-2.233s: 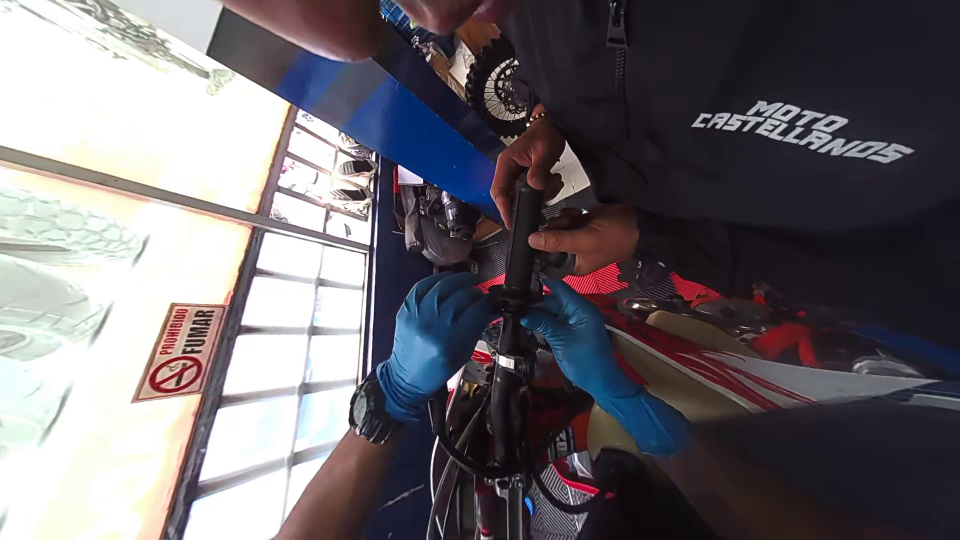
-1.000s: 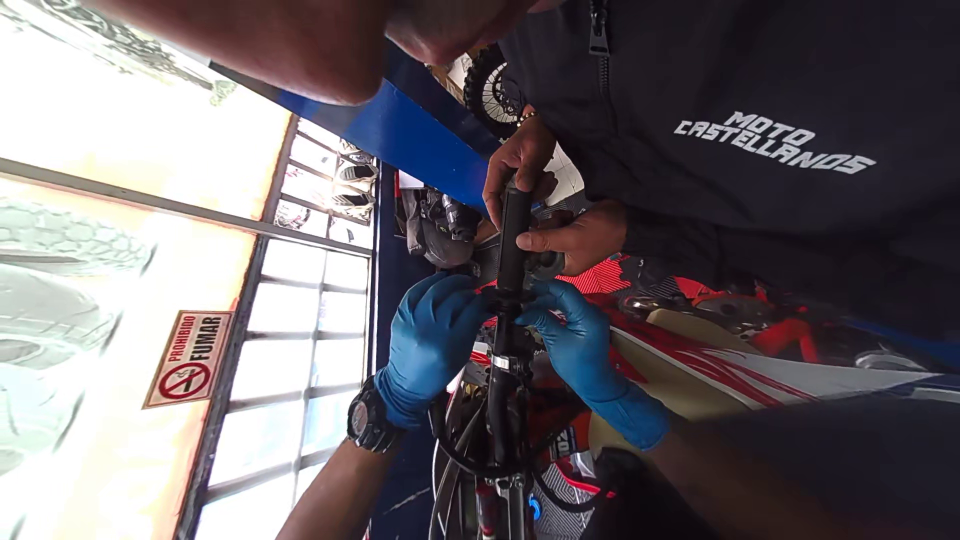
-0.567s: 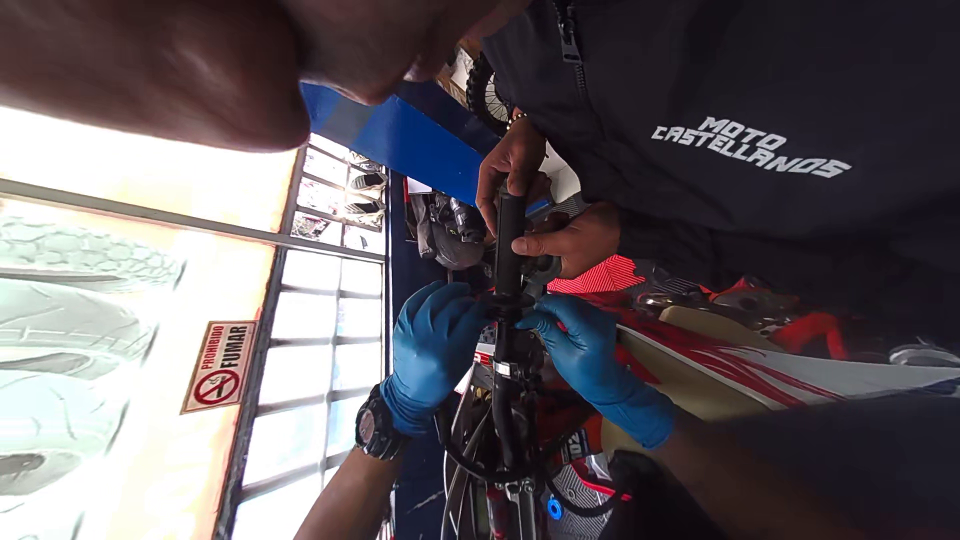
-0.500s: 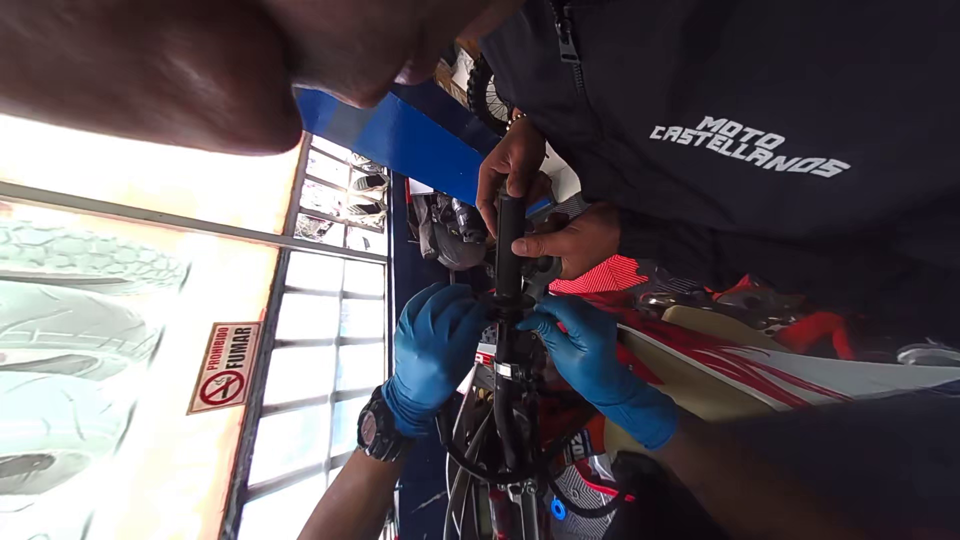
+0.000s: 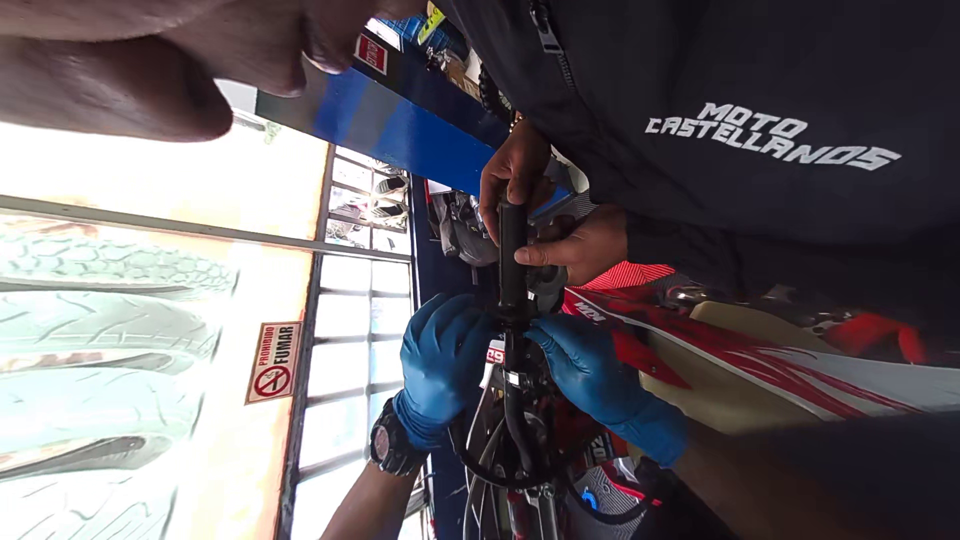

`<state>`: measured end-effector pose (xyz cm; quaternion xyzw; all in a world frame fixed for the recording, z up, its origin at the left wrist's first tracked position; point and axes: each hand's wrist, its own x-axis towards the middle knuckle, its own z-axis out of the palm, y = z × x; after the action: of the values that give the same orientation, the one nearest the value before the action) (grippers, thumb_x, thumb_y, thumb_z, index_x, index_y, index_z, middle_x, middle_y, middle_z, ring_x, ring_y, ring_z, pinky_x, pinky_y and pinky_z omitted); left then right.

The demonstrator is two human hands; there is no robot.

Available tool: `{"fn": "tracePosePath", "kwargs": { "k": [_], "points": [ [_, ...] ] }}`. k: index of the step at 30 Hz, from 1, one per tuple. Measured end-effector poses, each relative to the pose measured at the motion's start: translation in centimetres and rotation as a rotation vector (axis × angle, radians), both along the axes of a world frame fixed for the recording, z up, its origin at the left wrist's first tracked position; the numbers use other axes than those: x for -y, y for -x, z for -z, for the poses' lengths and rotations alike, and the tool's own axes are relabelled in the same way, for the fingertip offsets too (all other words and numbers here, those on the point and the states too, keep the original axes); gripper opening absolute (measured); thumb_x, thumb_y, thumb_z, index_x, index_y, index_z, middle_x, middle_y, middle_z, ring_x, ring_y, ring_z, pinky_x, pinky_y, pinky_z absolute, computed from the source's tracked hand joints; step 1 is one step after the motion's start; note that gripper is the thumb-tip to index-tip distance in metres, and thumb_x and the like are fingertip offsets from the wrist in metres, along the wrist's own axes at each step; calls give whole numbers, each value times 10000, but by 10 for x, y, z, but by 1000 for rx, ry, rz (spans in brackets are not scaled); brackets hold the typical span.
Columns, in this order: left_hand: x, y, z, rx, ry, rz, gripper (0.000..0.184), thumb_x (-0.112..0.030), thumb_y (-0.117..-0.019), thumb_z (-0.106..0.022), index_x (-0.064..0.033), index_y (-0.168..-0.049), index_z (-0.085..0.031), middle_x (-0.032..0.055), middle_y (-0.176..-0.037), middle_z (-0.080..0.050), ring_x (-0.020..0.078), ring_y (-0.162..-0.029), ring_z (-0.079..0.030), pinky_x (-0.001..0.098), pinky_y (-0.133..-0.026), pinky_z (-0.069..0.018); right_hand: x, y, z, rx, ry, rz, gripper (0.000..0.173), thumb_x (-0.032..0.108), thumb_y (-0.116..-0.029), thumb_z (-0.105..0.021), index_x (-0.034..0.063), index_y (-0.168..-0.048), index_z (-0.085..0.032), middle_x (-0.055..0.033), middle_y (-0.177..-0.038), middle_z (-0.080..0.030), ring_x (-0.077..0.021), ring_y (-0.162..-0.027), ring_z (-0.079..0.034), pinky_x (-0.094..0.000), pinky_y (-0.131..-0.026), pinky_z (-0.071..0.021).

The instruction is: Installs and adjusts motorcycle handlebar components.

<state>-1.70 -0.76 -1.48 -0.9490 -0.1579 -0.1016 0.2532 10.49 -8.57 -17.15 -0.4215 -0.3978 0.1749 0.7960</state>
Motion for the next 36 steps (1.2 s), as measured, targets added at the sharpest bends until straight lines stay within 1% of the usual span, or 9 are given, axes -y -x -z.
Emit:
{"fn": "tracePosePath", "kwargs": {
  "k": [3, 5, 8, 10, 12, 17, 20, 27, 36],
  "points": [
    [4, 0, -3, -33, -16, -11, 136, -177, -986, -652, -149, -1015, -782, 43, -1010, -772, 237, -1105, -693, 432, -1054, -484, 0, 5, -3, -176, 14, -96, 154, 110, -993, -652, 12, -981, -770, -57, -909, -760, -60, -869, -714, -213, -827, -584],
    [7, -2, -5, -48, -38, -18, 133, -177, -979, -652, -155, -1014, -779, 38, -1010, -772, 231, -1106, -690, 420, -1054, -477, 0, 7, -7, -322, 42, -202, 153, 102, -990, -649, 15, -946, -767, -34, -857, -749, -43, -800, -701, -208, -763, -587],
    [10, -3, -5, -61, -63, -18, 128, -161, -974, -659, -147, -1017, -779, 42, -998, -770, 232, -1095, -693, 420, -1055, -480, 0, 5, -11, -509, 95, -385, 157, 79, -977, -651, 28, -884, -766, -2, -803, -724, -16, -751, -664, -188, -713, -560],
    [11, -4, -5, -70, -75, -25, 123, -158, -977, -655, -143, -1015, -772, 38, -983, -768, 229, -1083, -695, 422, -1053, -479, 1, -2, -16, -592, 136, -503, 157, 74, -975, -647, 43, -884, -771, 24, -801, -722, 11, -748, -653, -169, -715, -549],
    [12, -4, -6, -73, -81, -28, 126, -162, -976, -658, -144, -1014, -777, 39, -973, -768, 229, -1074, -697, 422, -1052, -476, 0, -9, -22, -688, 182, -632, 161, 85, -979, -639, 60, -887, -770, 23, -799, -709, -5, -737, -638, -187, -711, -535],
    [9, -3, -5, -60, -59, -22, 128, -156, -983, -644, -144, -1005, -769, 45, -987, -764, 228, -1088, -687, 422, -1057, -471, 2, -15, -27, -898, 221, -830, 138, 69, -979, -624, 32, -972, -757, -42, -911, -723, -76, -834, -660, -247, -787, -552],
    [4, 1, -1, -34, -49, -11, 125, -150, -979, -650, -135, -1000, -772, 48, -994, -766, 229, -1098, -685, 418, -1062, -471, 5, -15, -30, -913, 258, -805, 125, 74, -969, -652, 22, -980, -765, -62, -912, -737, -97, -835, -677, -249, -788, -562],
    [-8, 5, 9, 47, 60, 18, 104, -175, -984, -667, -143, -991, -766, 33, -993, -761, 204, -1118, -676, 407, -1093, -457, 12, -9, -40, -877, 248, -570, 85, 63, -913, -730, 30, -955, -795, -46, -874, -764, -71, -808, -712, -206, -762, -594],
    [-15, 8, 15, 131, 189, 31, 93, -190, -992, -660, -141, -994, -739, 6, -1018, -750, 172, -1144, -664, 406, -1121, -449, 13, -6, -45, -865, 218, -476, 78, 50, -884, -763, 26, -951, -796, -49, -859, -769, -59, -774, -718, -200, -735, -606]
  ]
}}
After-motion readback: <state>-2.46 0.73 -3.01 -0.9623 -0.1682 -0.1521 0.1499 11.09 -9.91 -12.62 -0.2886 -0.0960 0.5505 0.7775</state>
